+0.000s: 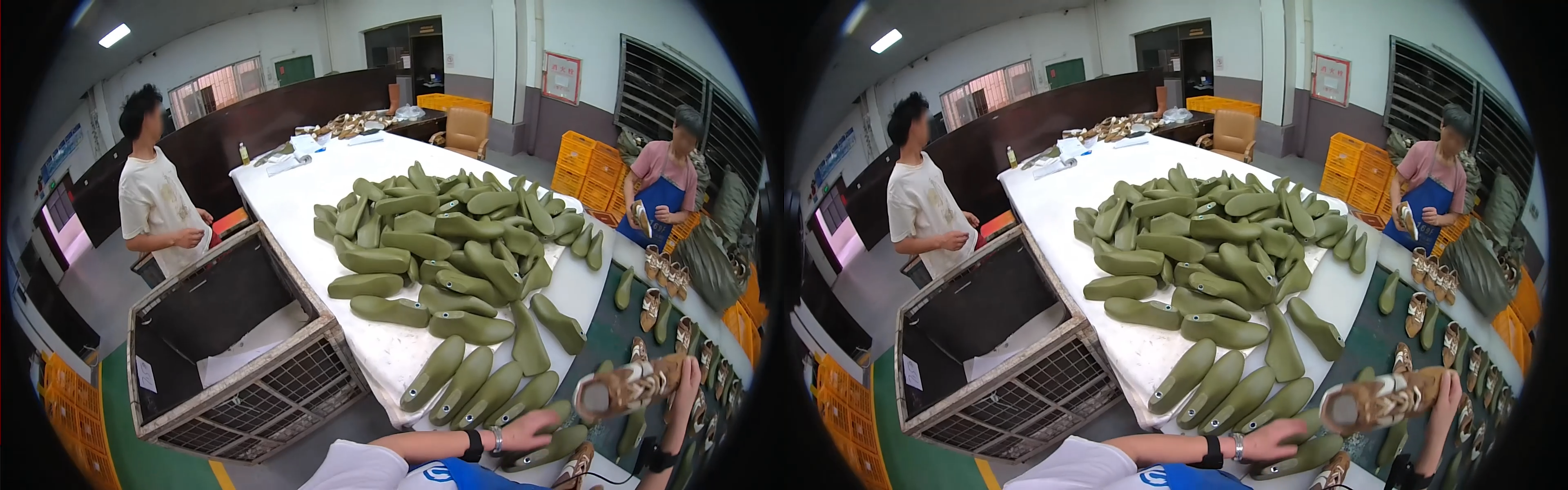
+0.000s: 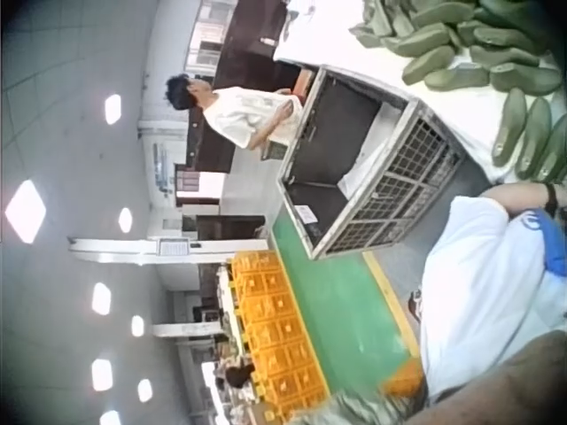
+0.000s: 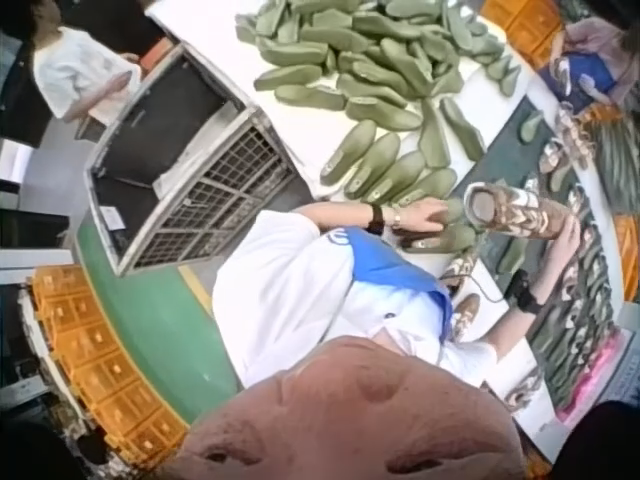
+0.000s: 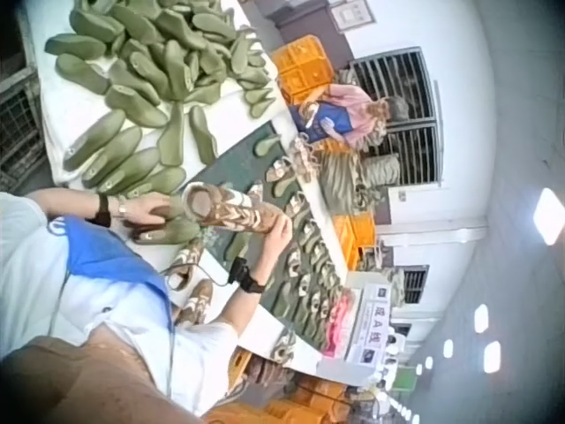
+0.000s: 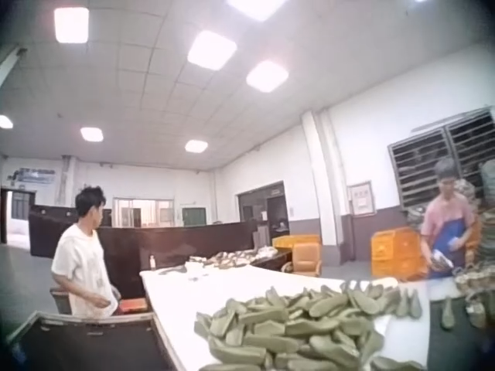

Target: Sorting and arranging shoes and shoe lasts on a conveyor belt and work table.

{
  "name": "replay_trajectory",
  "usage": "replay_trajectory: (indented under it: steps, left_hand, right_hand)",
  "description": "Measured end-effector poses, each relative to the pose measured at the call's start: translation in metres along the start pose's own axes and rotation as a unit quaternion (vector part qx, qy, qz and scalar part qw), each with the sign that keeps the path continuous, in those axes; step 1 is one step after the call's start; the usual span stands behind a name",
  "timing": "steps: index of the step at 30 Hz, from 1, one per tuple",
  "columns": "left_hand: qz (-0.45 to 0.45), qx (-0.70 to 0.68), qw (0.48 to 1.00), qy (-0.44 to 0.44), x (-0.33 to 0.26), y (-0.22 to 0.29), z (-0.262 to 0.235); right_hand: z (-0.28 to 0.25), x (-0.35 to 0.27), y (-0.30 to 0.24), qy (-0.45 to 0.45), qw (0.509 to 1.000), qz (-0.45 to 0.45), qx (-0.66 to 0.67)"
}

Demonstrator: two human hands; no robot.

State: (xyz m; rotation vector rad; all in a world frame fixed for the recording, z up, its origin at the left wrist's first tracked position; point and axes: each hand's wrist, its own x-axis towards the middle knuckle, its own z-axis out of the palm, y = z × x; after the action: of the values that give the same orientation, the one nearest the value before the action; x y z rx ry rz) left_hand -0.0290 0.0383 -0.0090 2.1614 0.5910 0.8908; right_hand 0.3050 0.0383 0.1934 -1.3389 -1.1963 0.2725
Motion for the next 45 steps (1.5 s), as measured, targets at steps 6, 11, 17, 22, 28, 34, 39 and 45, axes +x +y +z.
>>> replay_trajectory:
  steps: [6, 11, 17, 22, 28, 34, 39, 45]
  left_hand:
    - [-0.161, -0.420, 0.861, -0.239, -0.007, 0.072, -0.080]
    - [-0.158, -0.221, 0.947, -0.174, -0.043, 0.082, -0.096]
    - [-0.158, -0.070, 0.985, 0.008, -0.079, 0.085, -0.112]
    - [-0.249, 0.057, 0.950, 0.178, -0.090, 0.083, -0.147]
    - [-0.199, 0.172, 0.936, 0.234, -0.085, 0.085, -0.162]
    - [-0.079, 0.302, 0.908, 0.279, -0.035, 0.120, -0.171]
    - [0.019, 0.208, 0.954, 0.216, -0.001, 0.111, -0.146]
    - [0.071, 0.240, 0.962, 0.109, 0.013, 0.120, -0.151]
  right_hand:
    - [0.082, -0.109, -0.032, -0.071, 0.992, 0.106, 0.005]
    - [0.152, -0.119, -0.038, -0.219, 0.972, 0.080, 0.000]
    - [0.201, -0.123, -0.026, -0.245, 0.969, 0.022, 0.013]
    - [0.207, -0.157, -0.102, -0.357, 0.925, -0.100, -0.076]
    - [0.230, -0.194, -0.113, -0.320, 0.922, -0.188, -0.109]
    - [0.213, -0.186, -0.107, -0.187, 0.969, -0.152, -0.050]
    - [0.169, -0.178, -0.095, -0.112, 0.983, -0.128, -0.064]
    - [0.173, -0.173, -0.094, -0.100, 0.986, -0.103, -0.079]
